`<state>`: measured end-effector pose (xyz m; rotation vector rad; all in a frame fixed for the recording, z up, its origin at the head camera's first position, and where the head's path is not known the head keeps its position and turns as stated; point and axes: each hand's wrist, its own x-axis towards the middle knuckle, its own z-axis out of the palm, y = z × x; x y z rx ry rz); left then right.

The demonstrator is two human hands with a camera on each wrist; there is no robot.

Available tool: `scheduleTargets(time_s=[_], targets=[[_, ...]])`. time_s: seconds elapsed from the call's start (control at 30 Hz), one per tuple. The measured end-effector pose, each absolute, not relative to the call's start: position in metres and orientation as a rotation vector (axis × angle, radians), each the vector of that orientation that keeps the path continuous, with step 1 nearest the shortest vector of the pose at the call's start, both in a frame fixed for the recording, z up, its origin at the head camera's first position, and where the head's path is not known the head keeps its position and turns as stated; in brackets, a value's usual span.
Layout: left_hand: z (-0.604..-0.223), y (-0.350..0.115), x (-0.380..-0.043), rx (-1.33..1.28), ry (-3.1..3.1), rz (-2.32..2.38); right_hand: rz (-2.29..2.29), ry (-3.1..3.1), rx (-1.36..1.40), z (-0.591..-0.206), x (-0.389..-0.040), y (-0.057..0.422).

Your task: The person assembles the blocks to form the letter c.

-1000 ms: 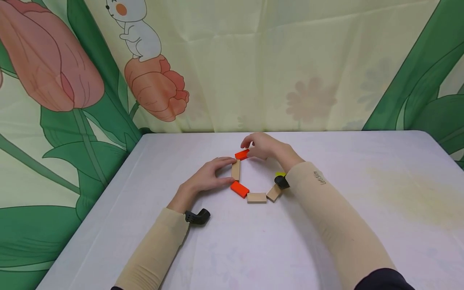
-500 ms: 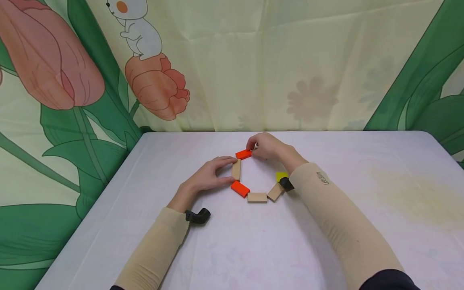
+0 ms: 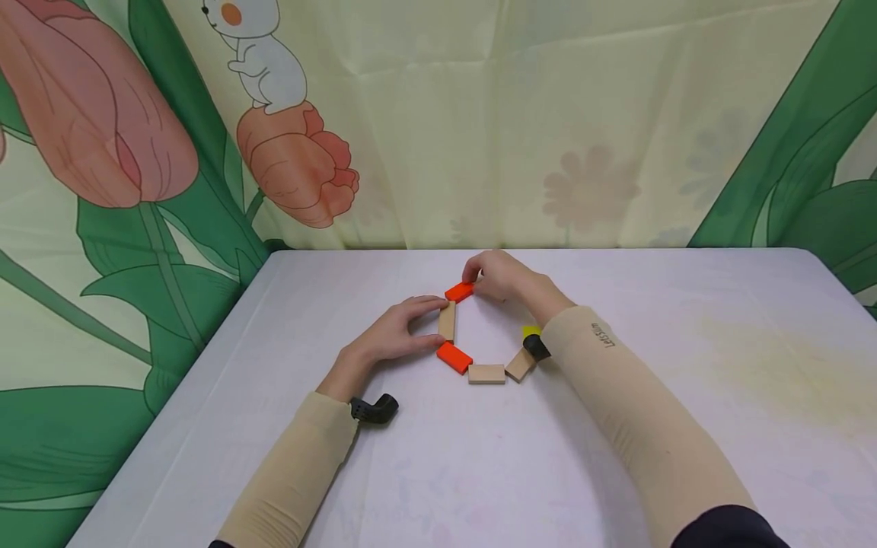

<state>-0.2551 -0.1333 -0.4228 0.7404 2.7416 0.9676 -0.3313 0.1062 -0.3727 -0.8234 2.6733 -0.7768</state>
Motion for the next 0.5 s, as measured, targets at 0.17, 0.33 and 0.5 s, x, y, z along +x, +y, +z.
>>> scheduleTargets(time_s=[0.17,0.33,0.5], targets=[[-0.4232,-0.1333,-0.2553,0.740,2.747,0.968,-0.754,2.682,-0.842,-0.3712,-0.3316,0.1050],[-0.4235,-0.1335,-0.2552,0.743,2.748,0.973,-0.751,2.673,-0.824,-0.3697,-0.3312,0.1038],[-0.4236,-0.1332,-0.2553,0.751,2.751,0.971,-0.739,2.671,-0.832,-0.3700,-0.3314,0.1031]])
